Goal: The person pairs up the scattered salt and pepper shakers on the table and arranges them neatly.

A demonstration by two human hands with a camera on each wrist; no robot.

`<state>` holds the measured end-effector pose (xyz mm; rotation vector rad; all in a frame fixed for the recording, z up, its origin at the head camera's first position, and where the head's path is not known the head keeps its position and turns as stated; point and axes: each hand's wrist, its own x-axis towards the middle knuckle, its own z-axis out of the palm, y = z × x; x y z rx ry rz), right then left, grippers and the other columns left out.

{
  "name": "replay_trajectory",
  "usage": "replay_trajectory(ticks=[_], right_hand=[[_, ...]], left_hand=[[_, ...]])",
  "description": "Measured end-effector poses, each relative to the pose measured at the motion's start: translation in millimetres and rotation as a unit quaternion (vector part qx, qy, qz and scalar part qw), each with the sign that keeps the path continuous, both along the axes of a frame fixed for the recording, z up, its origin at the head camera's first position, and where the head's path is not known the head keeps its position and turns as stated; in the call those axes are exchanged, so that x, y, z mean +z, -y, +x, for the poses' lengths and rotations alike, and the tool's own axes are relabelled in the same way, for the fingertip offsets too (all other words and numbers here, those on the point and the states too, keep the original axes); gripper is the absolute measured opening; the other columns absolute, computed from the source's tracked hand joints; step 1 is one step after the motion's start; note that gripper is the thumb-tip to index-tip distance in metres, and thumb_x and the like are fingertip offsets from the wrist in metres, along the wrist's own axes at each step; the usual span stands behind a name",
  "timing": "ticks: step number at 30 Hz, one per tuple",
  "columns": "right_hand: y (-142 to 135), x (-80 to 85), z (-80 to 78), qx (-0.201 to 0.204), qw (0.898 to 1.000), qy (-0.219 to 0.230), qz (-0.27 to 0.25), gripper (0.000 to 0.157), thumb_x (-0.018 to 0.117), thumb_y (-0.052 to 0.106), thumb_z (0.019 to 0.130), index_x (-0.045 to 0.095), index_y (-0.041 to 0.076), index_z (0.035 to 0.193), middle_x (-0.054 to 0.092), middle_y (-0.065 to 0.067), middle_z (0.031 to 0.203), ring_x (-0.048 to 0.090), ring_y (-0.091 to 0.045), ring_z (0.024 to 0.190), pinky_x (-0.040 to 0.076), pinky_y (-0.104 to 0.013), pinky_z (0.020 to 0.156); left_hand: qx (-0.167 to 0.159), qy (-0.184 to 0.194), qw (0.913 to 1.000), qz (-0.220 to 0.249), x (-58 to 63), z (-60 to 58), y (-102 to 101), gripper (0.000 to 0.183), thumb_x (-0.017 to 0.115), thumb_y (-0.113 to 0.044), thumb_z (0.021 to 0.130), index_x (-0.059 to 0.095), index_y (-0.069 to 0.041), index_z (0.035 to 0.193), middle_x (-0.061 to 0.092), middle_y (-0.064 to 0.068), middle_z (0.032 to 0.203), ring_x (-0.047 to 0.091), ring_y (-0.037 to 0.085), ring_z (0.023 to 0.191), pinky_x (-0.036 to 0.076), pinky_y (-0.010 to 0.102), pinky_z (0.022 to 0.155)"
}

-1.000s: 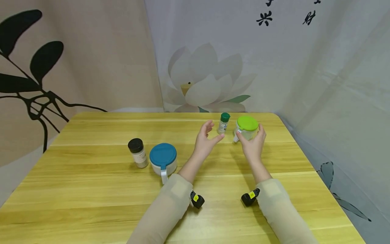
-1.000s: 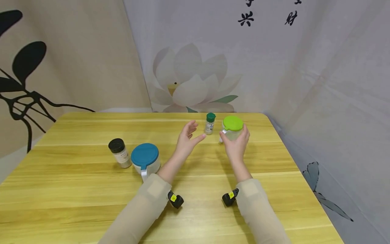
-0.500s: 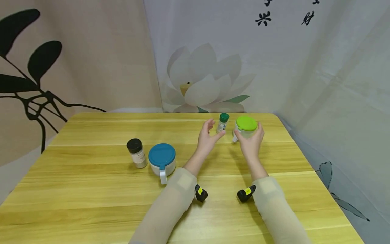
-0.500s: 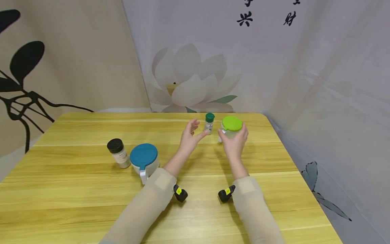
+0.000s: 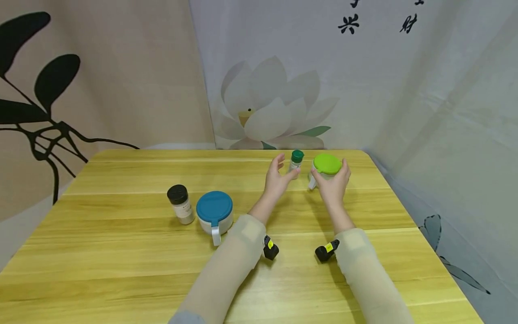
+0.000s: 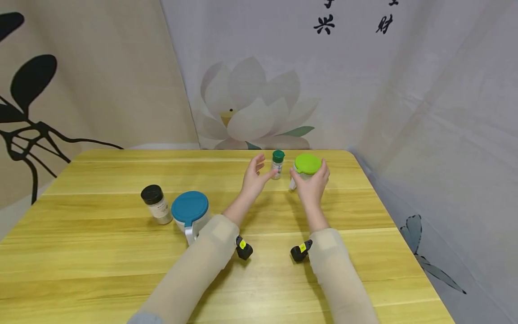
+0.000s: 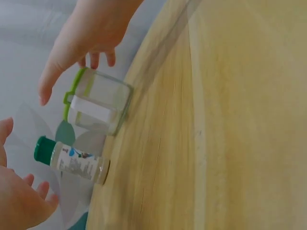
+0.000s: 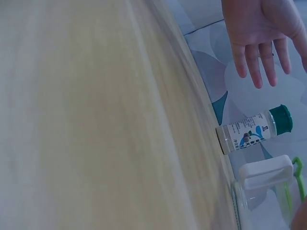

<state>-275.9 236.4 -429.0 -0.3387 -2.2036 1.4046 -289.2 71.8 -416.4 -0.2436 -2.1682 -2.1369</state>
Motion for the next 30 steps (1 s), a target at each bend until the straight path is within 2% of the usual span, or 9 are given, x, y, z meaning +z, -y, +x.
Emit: replay_trajectory(ticks=[4,11,17,24,30], right_hand=[[-3.4,-2.2,-2.7,0.001,1.000,0.006,-0.002,0.104,0.080,0.038,0.077,0.012,0.012,0.152,0.016,-0.014,0.152,0.023,-0.028,0.137,0.023,-0.046,0.109],[-6.4,-4.4,-8.3,0.007,1.000,0.012,0.010,0.105,0.081,0.039,0.076,0.013,0.011,0.152,0.018,-0.016,0.151,0.024,-0.031,0.135,0.025,-0.049,0.108],[-7.4,-7.2,-14.2,0.013,1.000,0.018,0.005,0.105,0.080,0.037,0.077,0.010,0.013,0.152,0.015,-0.016,0.151,0.024,-0.031,0.135,0.025,-0.049,0.108],[-5.5,-9.1,-16.9,0.017,1.000,0.016,-0.014,0.107,0.081,0.037,0.076,0.009,0.015,0.153,0.014,-0.015,0.152,0.024,-0.031,0.136,0.023,-0.049,0.109],[-0.3,-11.4,-20.5,-0.001,0.999,0.016,-0.028,0.107,0.081,0.033,0.077,0.007,0.017,0.153,0.013,-0.014,0.153,0.022,-0.030,0.136,0.024,-0.049,0.109]], left_hand=[[-0.005,0.002,1.0000,-0.006,-2.6,-9.7,-3.0,0.069,0.072,-0.020,0.088,0.036,-0.006,0.145,0.040,0.014,0.143,0.037,0.033,0.130,0.034,0.051,0.103],[-0.006,0.019,0.9988,-0.045,-4.1,-24.9,-5.1,0.071,0.072,-0.026,0.088,0.034,-0.014,0.148,0.041,0.007,0.145,0.037,0.028,0.130,0.038,0.044,0.101],[-0.025,0.032,0.9967,-0.070,-7.7,-34.5,-2.2,0.072,0.070,-0.030,0.089,0.032,-0.015,0.149,0.038,0.007,0.147,0.035,0.031,0.132,0.038,0.044,0.101],[-0.045,0.025,0.9927,-0.109,-3.7,-43.7,0.5,0.069,0.068,-0.029,0.091,0.032,-0.016,0.149,0.039,0.005,0.148,0.031,0.030,0.136,0.034,0.045,0.105],[-0.056,0.027,0.9889,-0.135,-0.4,-50.8,-1.3,0.069,0.067,-0.030,0.092,0.032,-0.017,0.150,0.039,0.005,0.148,0.032,0.029,0.135,0.036,0.045,0.104]])
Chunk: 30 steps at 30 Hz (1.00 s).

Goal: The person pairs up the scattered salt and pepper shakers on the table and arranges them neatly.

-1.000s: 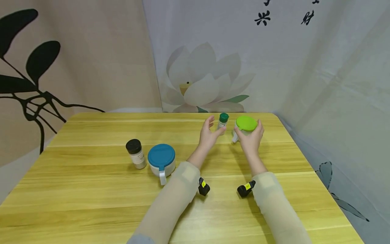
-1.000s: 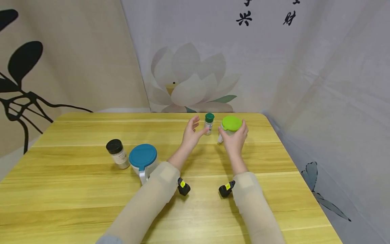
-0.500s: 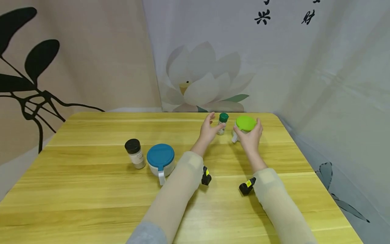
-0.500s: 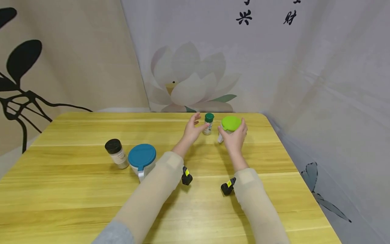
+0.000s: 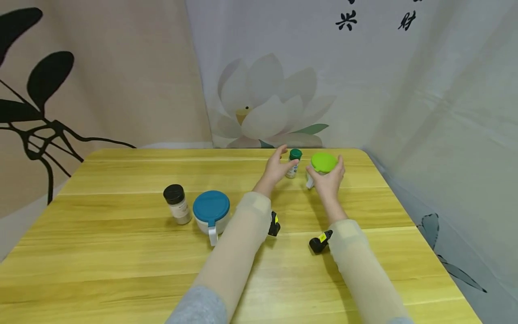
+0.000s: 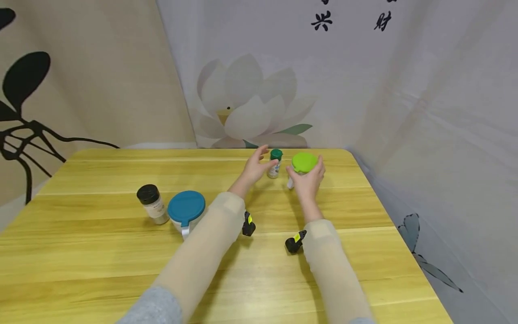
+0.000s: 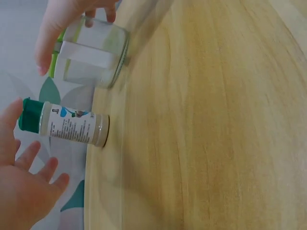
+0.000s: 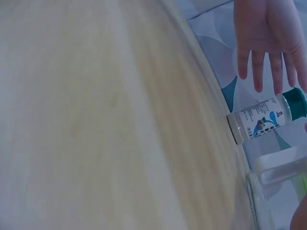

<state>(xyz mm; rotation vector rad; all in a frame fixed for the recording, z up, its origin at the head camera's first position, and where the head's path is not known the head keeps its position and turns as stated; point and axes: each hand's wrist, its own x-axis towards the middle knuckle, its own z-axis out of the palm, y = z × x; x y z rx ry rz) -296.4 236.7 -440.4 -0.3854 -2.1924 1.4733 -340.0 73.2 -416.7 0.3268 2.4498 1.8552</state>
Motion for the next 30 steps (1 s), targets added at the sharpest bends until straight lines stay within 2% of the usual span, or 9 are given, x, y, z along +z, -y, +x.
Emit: replay_trajectory(ticks=[5,10,15,21,30], right_hand=[[1.1,-2.5,-3.0,-0.025,1.000,-0.005,-0.013,0.107,0.081,0.034,0.077,0.007,0.021,0.153,0.013,-0.012,0.154,0.022,-0.029,0.137,0.023,-0.046,0.109],[3.0,-6.2,-6.0,-0.033,0.998,-0.022,-0.040,0.108,0.082,0.027,0.077,0.006,0.021,0.154,0.013,-0.011,0.154,0.020,-0.027,0.139,0.021,-0.045,0.110],[3.2,-9.6,-6.0,-0.023,0.997,-0.021,-0.073,0.110,0.081,0.026,0.077,0.002,0.021,0.154,0.011,-0.010,0.155,0.019,-0.025,0.139,0.019,-0.043,0.111],[0.5,-12.1,-5.2,-0.014,0.996,-0.014,-0.091,0.111,0.082,0.027,0.077,0.002,0.018,0.154,0.012,-0.009,0.156,0.021,-0.022,0.139,0.017,-0.037,0.111],[-7.8,-12.2,-7.4,0.001,0.995,0.008,-0.100,0.113,0.083,0.027,0.075,0.003,0.018,0.154,0.015,-0.007,0.155,0.023,-0.023,0.138,0.017,-0.039,0.111]], left_hand=[[-0.004,0.010,0.9999,0.001,0.1,-0.2,-5.0,0.068,0.066,-0.030,0.092,0.032,-0.018,0.150,0.039,0.006,0.148,0.032,0.028,0.135,0.036,0.045,0.103],[0.005,0.020,0.9997,0.015,-1.3,0.6,-6.5,0.067,0.065,-0.029,0.093,0.031,-0.018,0.150,0.039,0.008,0.147,0.034,0.030,0.134,0.036,0.045,0.103],[0.012,0.023,0.9993,0.025,-4.1,-0.7,-7.5,0.066,0.065,-0.030,0.093,0.032,-0.017,0.149,0.040,0.008,0.146,0.035,0.031,0.133,0.037,0.045,0.102],[0.012,0.018,0.9997,0.006,-5.7,-3.0,-11.0,0.064,0.065,-0.027,0.094,0.033,-0.019,0.149,0.041,0.006,0.146,0.036,0.029,0.132,0.038,0.043,0.102],[0.003,0.009,0.9999,-0.011,-2.8,-2.2,-16.8,0.060,0.062,-0.025,0.095,0.035,-0.018,0.148,0.042,0.011,0.145,0.038,0.029,0.132,0.037,0.045,0.102]])
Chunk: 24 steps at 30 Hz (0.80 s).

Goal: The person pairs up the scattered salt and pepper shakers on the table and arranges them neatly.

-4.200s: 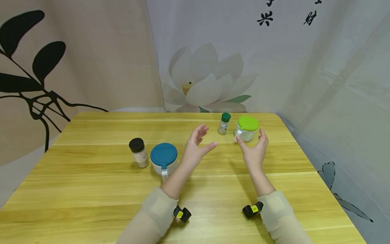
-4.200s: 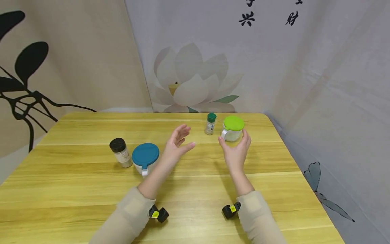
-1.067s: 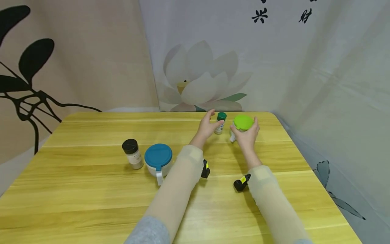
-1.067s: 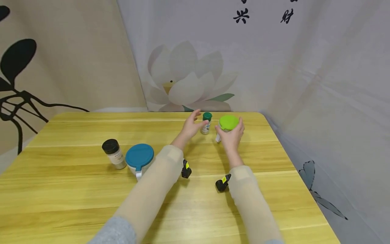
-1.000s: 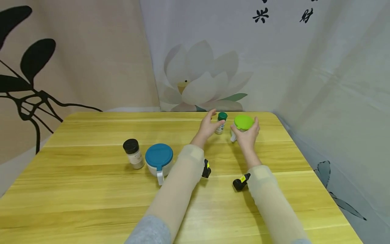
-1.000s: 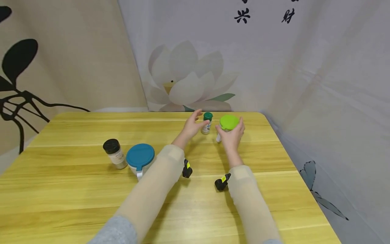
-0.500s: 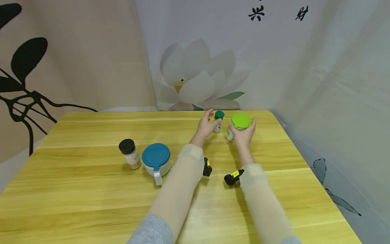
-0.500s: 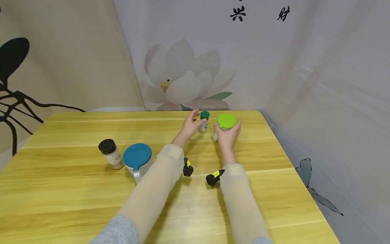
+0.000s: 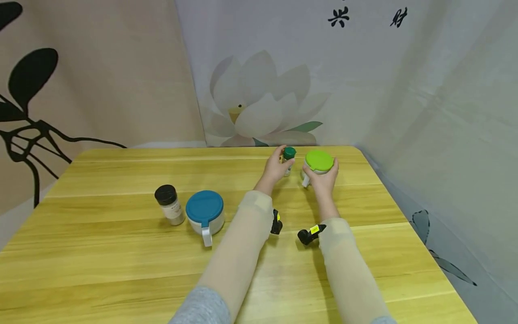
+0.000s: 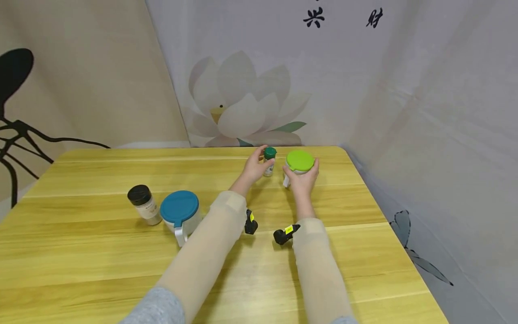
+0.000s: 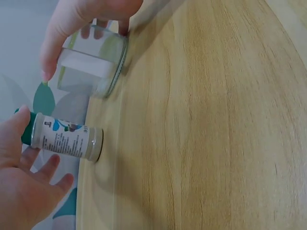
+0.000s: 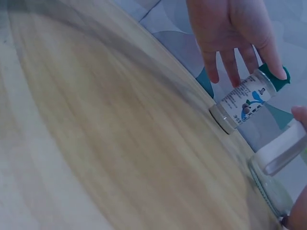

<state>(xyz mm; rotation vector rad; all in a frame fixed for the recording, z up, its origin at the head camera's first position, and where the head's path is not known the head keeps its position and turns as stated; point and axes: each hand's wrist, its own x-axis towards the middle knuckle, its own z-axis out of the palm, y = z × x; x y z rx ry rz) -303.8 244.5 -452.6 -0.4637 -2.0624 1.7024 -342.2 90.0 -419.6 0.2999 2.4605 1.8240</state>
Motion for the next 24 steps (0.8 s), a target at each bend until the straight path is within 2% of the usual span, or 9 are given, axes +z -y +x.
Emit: replay_trajectory(ticks=[7,17,24], right_hand=[[-2.7,1.9,-0.7,0.007,1.000,0.010,-0.002,0.112,0.084,0.025,0.075,0.005,0.018,0.154,0.013,-0.007,0.155,0.022,-0.023,0.138,0.017,-0.039,0.111],[-5.8,3.1,-0.5,0.014,1.000,0.017,0.004,0.107,0.085,0.025,0.074,0.013,0.014,0.152,0.019,-0.009,0.152,0.026,-0.025,0.135,0.019,-0.041,0.111],[-6.6,4.7,-0.2,0.024,1.000,0.019,-0.005,0.107,0.085,0.026,0.074,0.013,0.016,0.152,0.021,-0.007,0.151,0.027,-0.022,0.135,0.020,-0.038,0.110]], left_hand=[[0.010,-0.007,0.9999,-0.009,3.3,1.6,-0.6,0.056,0.061,-0.024,0.096,0.039,-0.016,0.146,0.046,0.012,0.140,0.041,0.029,0.129,0.039,0.043,0.101],[0.029,-0.006,0.9996,0.003,-0.2,0.1,-3.8,0.053,0.060,-0.024,0.096,0.042,-0.016,0.145,0.049,0.011,0.136,0.042,0.027,0.127,0.040,0.042,0.100],[0.035,-0.007,0.9994,0.002,-0.6,-2.1,-3.3,0.049,0.062,-0.024,0.095,0.046,-0.016,0.141,0.048,0.011,0.138,0.043,0.026,0.128,0.040,0.043,0.101]])
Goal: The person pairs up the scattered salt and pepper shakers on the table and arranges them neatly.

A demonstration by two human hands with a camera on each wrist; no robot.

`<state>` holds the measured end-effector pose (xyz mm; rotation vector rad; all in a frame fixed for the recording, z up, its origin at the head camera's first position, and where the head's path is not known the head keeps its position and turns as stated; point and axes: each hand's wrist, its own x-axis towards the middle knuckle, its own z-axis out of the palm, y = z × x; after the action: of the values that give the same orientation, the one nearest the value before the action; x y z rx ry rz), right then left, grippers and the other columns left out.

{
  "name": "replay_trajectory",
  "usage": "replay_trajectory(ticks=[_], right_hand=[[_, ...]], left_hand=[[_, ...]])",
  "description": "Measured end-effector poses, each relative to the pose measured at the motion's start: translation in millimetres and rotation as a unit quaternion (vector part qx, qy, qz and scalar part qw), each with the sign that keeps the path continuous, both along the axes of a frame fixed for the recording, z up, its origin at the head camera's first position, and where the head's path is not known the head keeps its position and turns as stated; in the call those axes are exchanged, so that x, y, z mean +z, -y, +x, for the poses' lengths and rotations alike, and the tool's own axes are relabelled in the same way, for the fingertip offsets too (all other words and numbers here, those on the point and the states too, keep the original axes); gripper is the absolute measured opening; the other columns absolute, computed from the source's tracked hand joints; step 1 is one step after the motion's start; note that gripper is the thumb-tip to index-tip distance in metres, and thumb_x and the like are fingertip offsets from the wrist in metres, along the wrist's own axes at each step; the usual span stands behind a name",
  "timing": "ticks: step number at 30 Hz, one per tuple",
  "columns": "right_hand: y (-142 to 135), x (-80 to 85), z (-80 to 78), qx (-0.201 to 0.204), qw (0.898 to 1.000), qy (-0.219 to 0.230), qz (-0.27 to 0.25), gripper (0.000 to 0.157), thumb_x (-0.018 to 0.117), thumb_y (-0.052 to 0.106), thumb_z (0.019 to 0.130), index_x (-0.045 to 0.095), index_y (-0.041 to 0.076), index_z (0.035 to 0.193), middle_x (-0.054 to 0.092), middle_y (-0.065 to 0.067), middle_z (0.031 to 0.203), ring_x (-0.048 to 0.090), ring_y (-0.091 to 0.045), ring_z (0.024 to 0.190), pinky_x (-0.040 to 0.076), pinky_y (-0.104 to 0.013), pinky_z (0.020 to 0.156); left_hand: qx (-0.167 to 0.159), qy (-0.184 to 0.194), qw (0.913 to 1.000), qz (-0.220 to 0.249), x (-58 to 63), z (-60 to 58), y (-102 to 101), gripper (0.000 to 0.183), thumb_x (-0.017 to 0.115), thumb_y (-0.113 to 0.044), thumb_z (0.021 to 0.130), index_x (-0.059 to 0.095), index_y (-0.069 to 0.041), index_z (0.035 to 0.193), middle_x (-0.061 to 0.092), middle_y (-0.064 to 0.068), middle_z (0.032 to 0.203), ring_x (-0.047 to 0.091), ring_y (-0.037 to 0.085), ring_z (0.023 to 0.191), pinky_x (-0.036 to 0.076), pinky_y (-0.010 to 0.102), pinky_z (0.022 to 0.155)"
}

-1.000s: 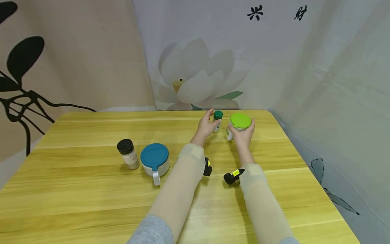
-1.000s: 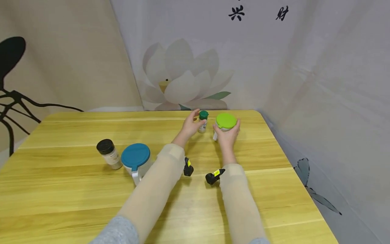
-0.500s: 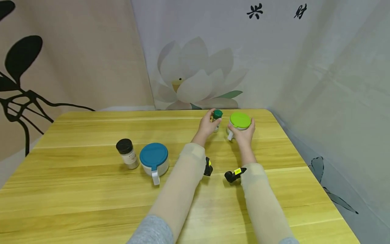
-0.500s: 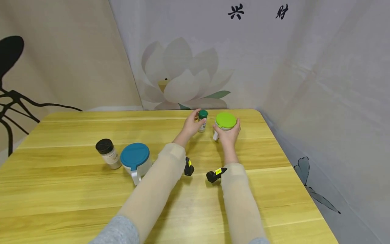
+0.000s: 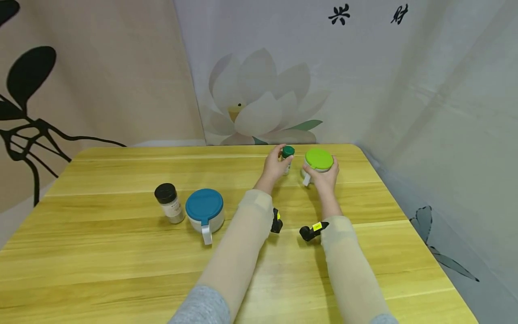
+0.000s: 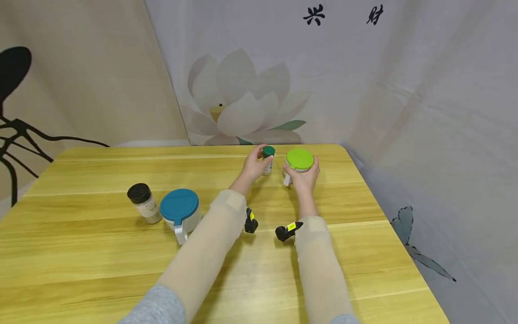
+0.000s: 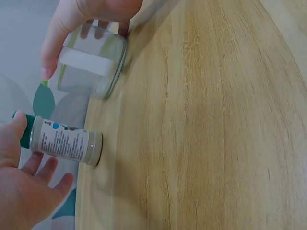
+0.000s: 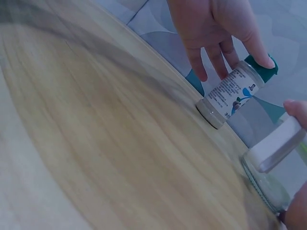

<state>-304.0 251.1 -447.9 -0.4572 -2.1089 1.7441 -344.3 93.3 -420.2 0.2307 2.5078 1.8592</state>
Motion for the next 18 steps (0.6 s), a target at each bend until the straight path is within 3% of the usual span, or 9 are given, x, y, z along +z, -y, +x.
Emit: replay_trajectory(ticks=[7,18], right_hand=[[-0.9,0.5,0.5,0.013,1.000,-0.008,-0.016,0.104,0.085,0.023,0.074,0.015,0.017,0.151,0.030,-0.006,0.148,0.032,-0.020,0.133,0.023,-0.036,0.109],[-3.9,-1.0,0.6,0.010,0.999,-0.010,-0.029,0.105,0.085,0.023,0.073,0.016,0.020,0.152,0.030,-0.005,0.149,0.031,-0.020,0.134,0.021,-0.035,0.110]], left_hand=[[-0.007,0.000,0.9999,0.009,-0.7,2.0,1.6,0.045,0.062,-0.023,0.095,0.048,-0.014,0.137,0.051,0.010,0.134,0.044,0.027,0.126,0.041,0.044,0.099],[-0.011,-0.026,0.9993,0.024,-4.3,4.1,2.4,0.040,0.064,-0.018,0.094,0.052,-0.011,0.131,0.056,0.009,0.124,0.050,0.026,0.115,0.044,0.039,0.094]])
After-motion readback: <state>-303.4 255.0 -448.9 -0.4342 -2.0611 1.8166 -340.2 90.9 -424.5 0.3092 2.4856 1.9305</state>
